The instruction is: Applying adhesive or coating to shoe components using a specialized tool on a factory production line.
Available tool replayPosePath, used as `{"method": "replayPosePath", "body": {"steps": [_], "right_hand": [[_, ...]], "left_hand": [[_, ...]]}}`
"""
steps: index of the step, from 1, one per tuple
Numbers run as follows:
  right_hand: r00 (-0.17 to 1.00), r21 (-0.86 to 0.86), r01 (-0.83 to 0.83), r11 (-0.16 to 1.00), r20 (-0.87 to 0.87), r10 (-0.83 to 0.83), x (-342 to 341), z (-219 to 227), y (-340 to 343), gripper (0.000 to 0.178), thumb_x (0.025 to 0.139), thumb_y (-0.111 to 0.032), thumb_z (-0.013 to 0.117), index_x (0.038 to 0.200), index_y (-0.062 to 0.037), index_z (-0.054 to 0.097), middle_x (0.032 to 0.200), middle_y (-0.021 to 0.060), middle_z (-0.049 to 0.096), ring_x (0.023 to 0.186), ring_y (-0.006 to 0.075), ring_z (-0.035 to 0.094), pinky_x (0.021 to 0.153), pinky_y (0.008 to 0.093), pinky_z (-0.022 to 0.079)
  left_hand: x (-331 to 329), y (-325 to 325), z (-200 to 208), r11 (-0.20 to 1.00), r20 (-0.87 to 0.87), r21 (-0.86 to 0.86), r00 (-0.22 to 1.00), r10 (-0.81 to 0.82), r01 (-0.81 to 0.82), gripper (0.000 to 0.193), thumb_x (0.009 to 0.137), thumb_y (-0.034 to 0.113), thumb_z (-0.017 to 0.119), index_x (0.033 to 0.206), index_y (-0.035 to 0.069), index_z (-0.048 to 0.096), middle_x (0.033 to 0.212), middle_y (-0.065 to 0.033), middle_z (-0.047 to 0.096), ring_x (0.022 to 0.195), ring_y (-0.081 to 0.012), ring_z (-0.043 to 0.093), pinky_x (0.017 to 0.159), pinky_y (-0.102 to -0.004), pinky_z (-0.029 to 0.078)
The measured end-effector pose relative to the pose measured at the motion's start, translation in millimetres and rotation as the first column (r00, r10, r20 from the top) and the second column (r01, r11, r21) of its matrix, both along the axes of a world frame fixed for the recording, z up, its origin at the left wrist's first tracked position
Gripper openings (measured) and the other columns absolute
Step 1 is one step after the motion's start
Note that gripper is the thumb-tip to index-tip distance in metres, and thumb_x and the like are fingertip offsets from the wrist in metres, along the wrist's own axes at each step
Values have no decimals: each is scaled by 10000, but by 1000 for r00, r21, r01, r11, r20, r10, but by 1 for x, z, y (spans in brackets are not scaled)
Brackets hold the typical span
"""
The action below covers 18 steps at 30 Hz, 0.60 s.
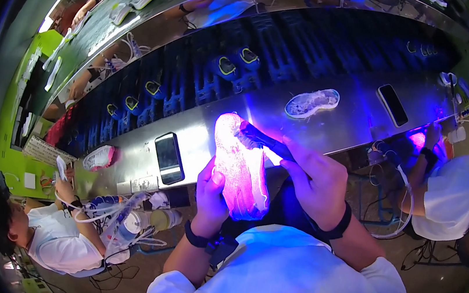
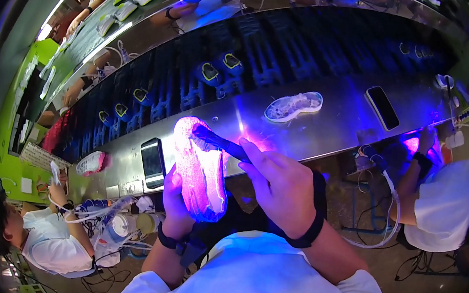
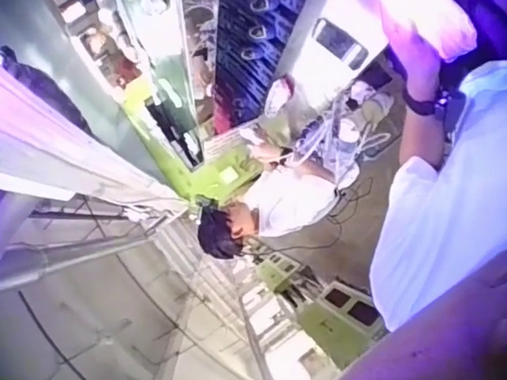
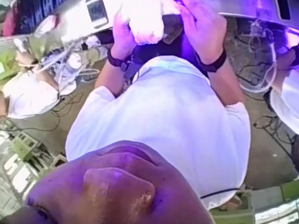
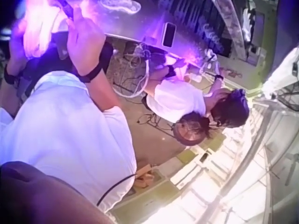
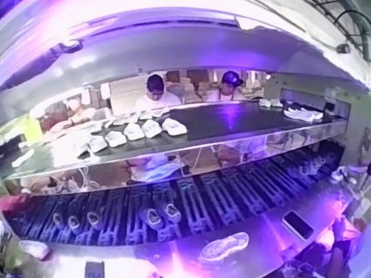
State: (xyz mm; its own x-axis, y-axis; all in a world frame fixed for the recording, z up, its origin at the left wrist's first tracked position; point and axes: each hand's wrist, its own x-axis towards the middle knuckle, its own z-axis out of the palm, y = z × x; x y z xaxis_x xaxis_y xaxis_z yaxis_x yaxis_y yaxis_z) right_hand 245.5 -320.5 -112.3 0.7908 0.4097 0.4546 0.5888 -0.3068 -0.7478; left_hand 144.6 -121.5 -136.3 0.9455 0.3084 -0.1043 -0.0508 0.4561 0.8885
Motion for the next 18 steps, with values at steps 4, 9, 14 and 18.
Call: {"method": "replayPosePath", "body": {"steps": [4, 9, 14, 18], "right_hand": [[994, 42, 82, 996, 71, -85, 10, -13, -1, 467, 873, -108, 768, 1331, -130, 677, 872, 114, 712, 710, 291, 690, 623, 365, 551], [999, 18, -19, 1000, -29, 20, 12, -15, -15, 462, 865, -113, 777, 1318, -135, 691, 810, 113, 690, 671, 286, 667, 599, 362, 529], [940, -63, -216, 974, -284, 190, 6, -32, -49, 417, 818, -51, 815, 1226, -53, 726, 904, 156, 731, 730, 268, 702, 678, 322, 550], [905, 0, -49, 999, -423, 44, 20, -36, -66, 360, 874, -57, 781, 1224, -25, 702, 982, 165, 749, 833, 193, 723, 785, 307, 556]], "left_hand": [[5, -5, -9, 994, -63, 79, 995, -76, 81, 862, 872, 524, 680, 1444, -71, 435, 1318, -208, 622, 1158, -312, 668, 1015, -438, 547], [25, -2, 0, 971, -18, 237, 999, 47, -42, 845, 902, 526, 660, 1421, -117, 481, 1273, -185, 654, 1159, -259, 658, 1008, -391, 516], [34, 19, -1, 837, 88, 492, 971, 224, -238, 767, 939, 387, 696, 1472, -106, 448, 1277, -164, 649, 1194, -243, 620, 1011, -391, 500], [31, 40, 8, 140, 325, 934, 945, 50, -328, 846, 740, 189, 900, 1458, -26, 507, 1221, -220, 619, 1115, -361, 658, 943, -422, 545]]}}
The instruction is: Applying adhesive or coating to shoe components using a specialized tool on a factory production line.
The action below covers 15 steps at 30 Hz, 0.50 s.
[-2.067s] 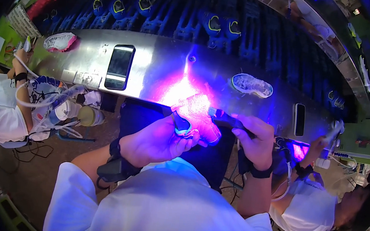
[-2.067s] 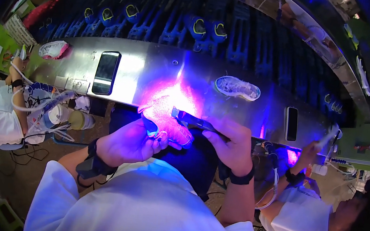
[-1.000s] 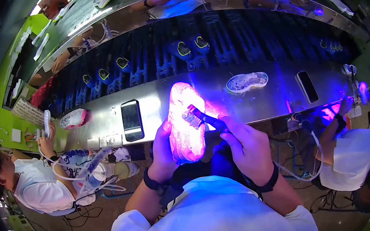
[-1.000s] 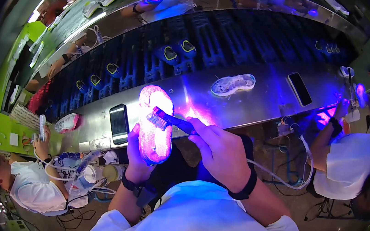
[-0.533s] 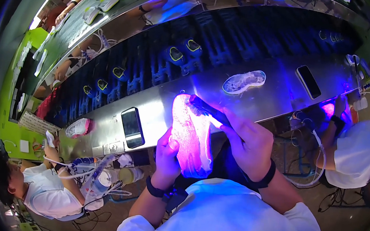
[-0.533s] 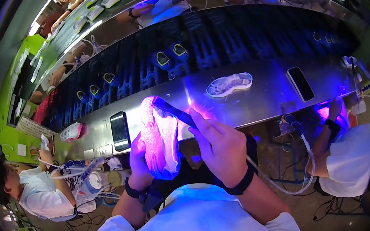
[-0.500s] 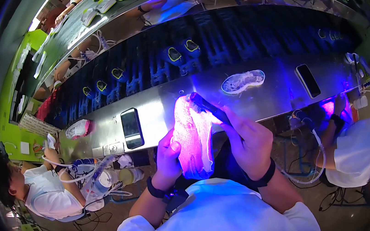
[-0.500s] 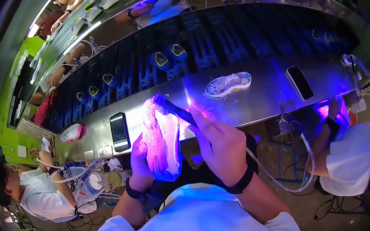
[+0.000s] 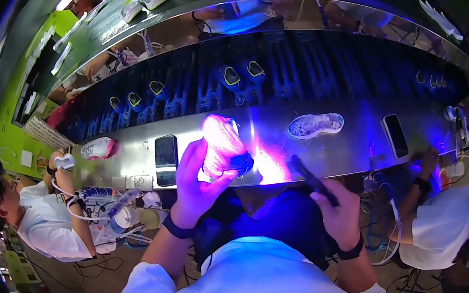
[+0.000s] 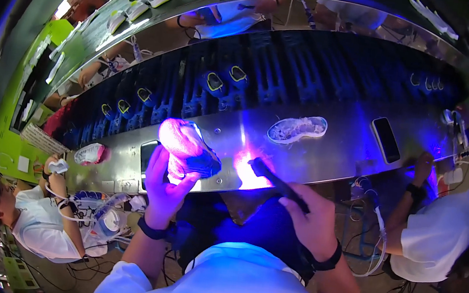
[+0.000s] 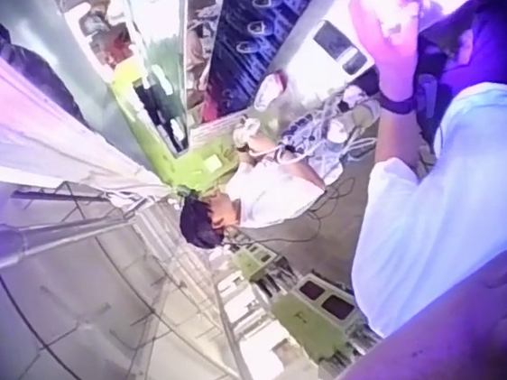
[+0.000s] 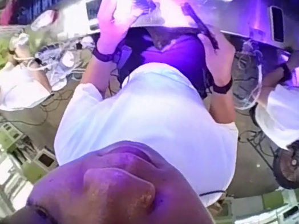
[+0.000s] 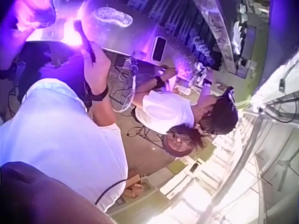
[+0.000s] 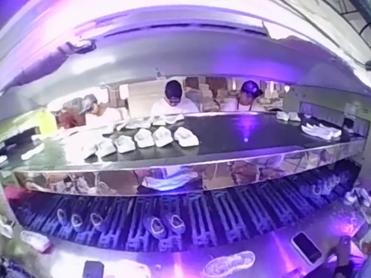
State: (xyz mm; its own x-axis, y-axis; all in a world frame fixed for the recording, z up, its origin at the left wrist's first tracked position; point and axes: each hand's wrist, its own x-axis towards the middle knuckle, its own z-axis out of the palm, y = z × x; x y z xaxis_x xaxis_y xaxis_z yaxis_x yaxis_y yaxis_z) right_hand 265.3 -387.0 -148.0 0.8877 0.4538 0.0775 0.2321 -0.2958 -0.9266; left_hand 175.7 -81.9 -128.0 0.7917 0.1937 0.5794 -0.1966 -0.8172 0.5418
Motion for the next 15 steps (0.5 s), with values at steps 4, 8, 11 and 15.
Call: {"method": "replayPosePath", "body": {"steps": [4, 8, 11, 15], "right_hand": [[998, 56, 30, 998, -52, -27, 9, 10, -10, 312, 878, -16, 772, 1182, 12, 705, 1014, 134, 761, 890, 144, 704, 821, 296, 551], [997, 69, -74, 995, 31, 72, 1, 18, -8, 358, 847, -8, 794, 1198, -9, 724, 976, 107, 755, 857, 157, 697, 804, 280, 537], [992, 26, -107, 994, -59, 109, -10, 34, -6, 349, 836, 48, 762, 1182, 17, 730, 979, 77, 758, 888, 125, 688, 819, 257, 527], [993, -12, -109, 994, 50, 110, -16, 49, -2, 384, 823, -11, 802, 1200, -35, 739, 898, 103, 727, 795, 159, 678, 763, 270, 523]], "left_hand": [[-6, 1, -1, 984, 48, 102, 988, -150, 144, 672, 685, 108, 877, 1317, 43, 660, 1242, -198, 618, 1107, -383, 664, 908, -442, 577], [-18, 1, -2, 961, 71, 220, 980, -186, 166, 592, 669, 56, 849, 1243, 103, 712, 1233, -160, 627, 1120, -391, 658, 932, -473, 584], [-25, 0, -3, 952, 127, 280, 978, -167, 127, 547, 665, 8, 823, 1192, 129, 738, 1209, -140, 638, 1129, -390, 655, 950, -488, 589], [-36, -1, 3, 944, 177, 317, 972, -156, 94, 448, 687, -23, 802, 1100, 148, 772, 1185, -119, 650, 1152, -379, 654, 950, -478, 611]]}}
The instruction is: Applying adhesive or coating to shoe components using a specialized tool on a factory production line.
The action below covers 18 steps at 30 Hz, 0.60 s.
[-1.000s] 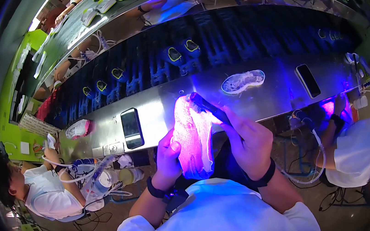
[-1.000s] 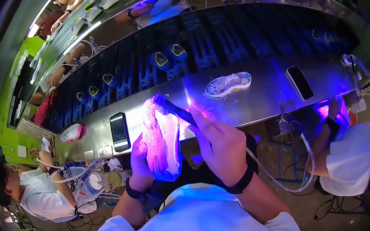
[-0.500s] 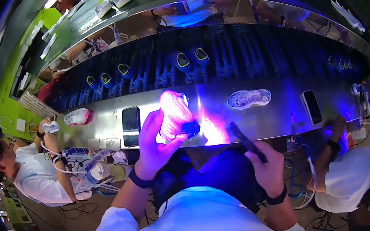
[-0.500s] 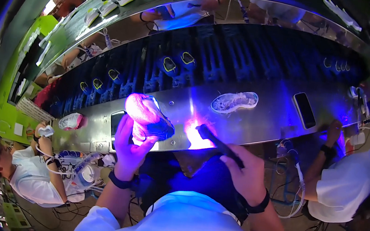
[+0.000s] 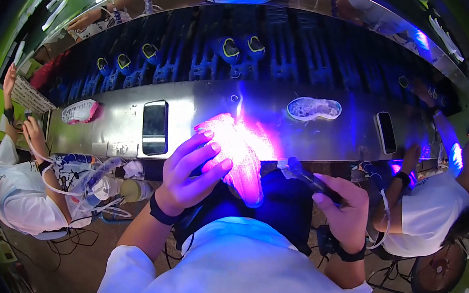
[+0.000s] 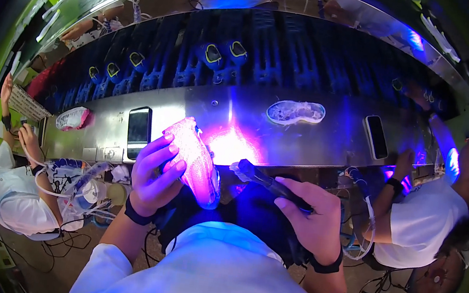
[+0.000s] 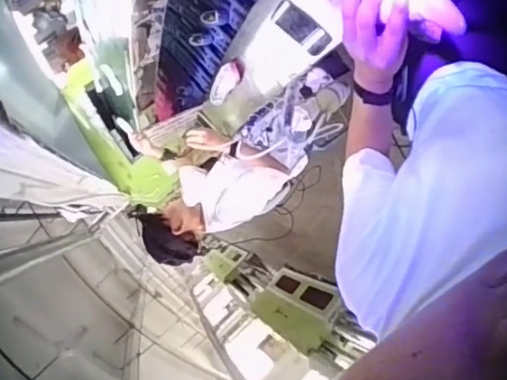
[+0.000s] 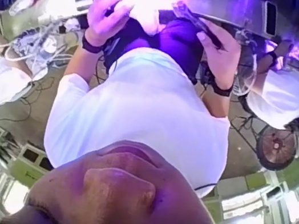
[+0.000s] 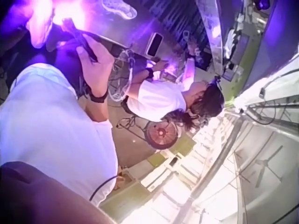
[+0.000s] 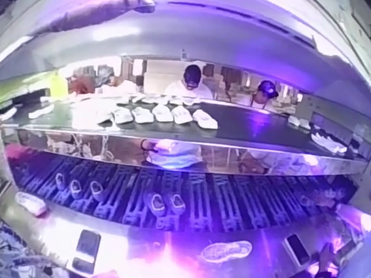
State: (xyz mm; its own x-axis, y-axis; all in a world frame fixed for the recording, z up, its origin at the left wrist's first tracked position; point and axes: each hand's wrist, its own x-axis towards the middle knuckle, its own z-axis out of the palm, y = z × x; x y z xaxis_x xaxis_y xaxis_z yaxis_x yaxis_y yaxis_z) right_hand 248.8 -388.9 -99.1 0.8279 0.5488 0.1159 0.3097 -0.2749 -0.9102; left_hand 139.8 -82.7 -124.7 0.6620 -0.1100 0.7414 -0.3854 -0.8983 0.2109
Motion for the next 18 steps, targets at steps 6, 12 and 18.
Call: {"method": "replayPosePath", "body": {"steps": [6, 12, 18], "right_hand": [[993, 15, -105, 994, 50, 104, -6, 32, 25, 413, 797, -7, 810, 1201, -47, 743, 837, 92, 691, 736, 157, 638, 696, 271, 501], [990, -18, -115, 993, 74, 116, -10, 37, 36, 424, 791, -8, 814, 1206, -53, 743, 818, 92, 678, 707, 157, 619, 655, 271, 480], [991, -33, -124, 992, 40, 125, -3, 32, 35, 412, 751, 26, 797, 1157, -22, 754, 834, 80, 704, 738, 152, 648, 673, 272, 475]], "left_hand": [[-22, 5, 0, 999, 76, 31, 997, -29, 26, 415, 737, 11, 806, 1118, 172, 770, 1220, -104, 629, 1173, -375, 645, 979, -489, 608], [-25, 14, 11, 984, 99, 151, 989, -110, 94, 346, 821, 109, 781, 1157, 189, 761, 1221, -92, 613, 1164, -357, 637, 1015, -529, 581], [-12, 23, 17, 958, 158, 239, 968, -197, 156, 358, 824, 146, 794, 1175, 206, 762, 1208, -90, 623, 1174, -329, 642, 1046, -520, 570]]}}
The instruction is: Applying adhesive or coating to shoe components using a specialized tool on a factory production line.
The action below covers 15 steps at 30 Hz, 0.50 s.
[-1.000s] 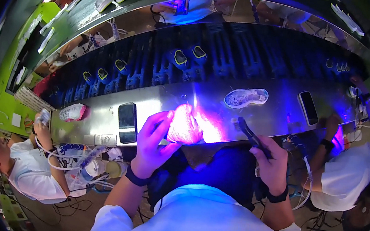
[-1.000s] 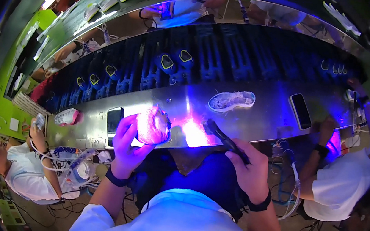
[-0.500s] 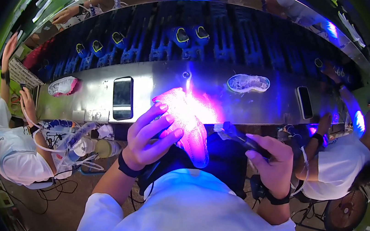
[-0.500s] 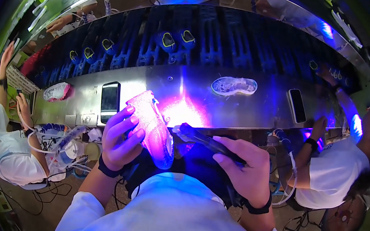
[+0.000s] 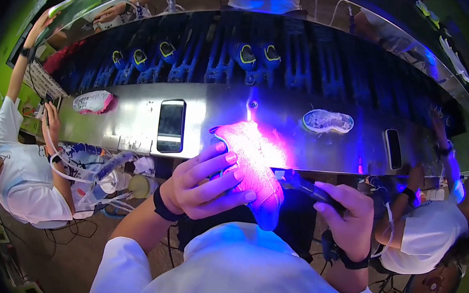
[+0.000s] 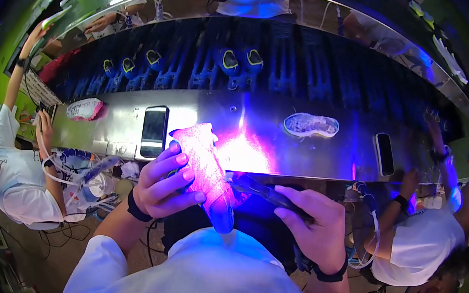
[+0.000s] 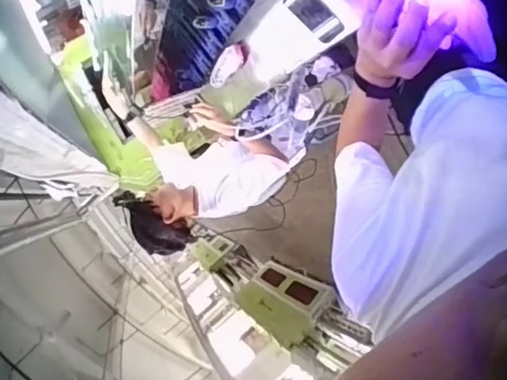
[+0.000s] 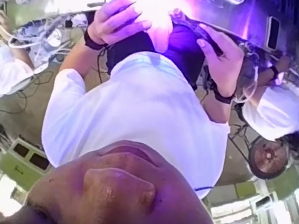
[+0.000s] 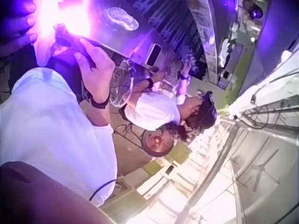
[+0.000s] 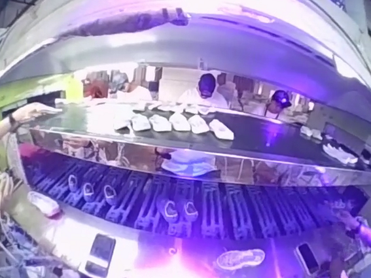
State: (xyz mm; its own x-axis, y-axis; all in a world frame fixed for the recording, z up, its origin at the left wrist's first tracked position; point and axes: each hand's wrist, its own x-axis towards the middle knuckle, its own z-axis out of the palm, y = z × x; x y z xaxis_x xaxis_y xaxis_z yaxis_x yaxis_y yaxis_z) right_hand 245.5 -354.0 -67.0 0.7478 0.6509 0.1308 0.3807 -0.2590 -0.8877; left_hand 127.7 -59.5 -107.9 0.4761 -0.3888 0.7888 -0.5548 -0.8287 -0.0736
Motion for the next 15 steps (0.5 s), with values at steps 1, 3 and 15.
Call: {"method": "replayPosePath", "body": {"steps": [1, 3, 15], "right_hand": [[1000, 12, 2, 1000, 9, -2, 2, -4, -4, 412, 751, 26, 797, 1157, -22, 754, 834, 80, 704, 738, 152, 648, 673, 272, 475], [999, -37, 42, 998, 14, -42, 5, -15, -15, 409, 794, -20, 807, 1196, -54, 740, 843, 123, 697, 757, 212, 675, 725, 301, 518], [854, -14, 338, 941, -416, -313, 41, -119, -68, 459, 938, 36, 638, 1394, -5, 604, 933, 66, 718, 694, 63, 584, 602, 227, 488]], "left_hand": [[4, 1, 2, 1000, 9, 12, 1000, -2, 2, 358, 824, 146, 794, 1175, 206, 762, 1208, -90, 623, 1174, -329, 642, 1046, -520, 570], [14, 5, 8, 1000, -66, 13, 998, 22, -21, 369, 805, 129, 793, 1168, 193, 769, 1194, -92, 643, 1151, -334, 654, 1049, -520, 566], [177, 151, -69, 567, -795, -263, 508, 330, -781, 708, 818, 393, 839, 1293, -91, 635, 1023, -267, 748, 950, -308, 762, 861, -394, 587]]}}
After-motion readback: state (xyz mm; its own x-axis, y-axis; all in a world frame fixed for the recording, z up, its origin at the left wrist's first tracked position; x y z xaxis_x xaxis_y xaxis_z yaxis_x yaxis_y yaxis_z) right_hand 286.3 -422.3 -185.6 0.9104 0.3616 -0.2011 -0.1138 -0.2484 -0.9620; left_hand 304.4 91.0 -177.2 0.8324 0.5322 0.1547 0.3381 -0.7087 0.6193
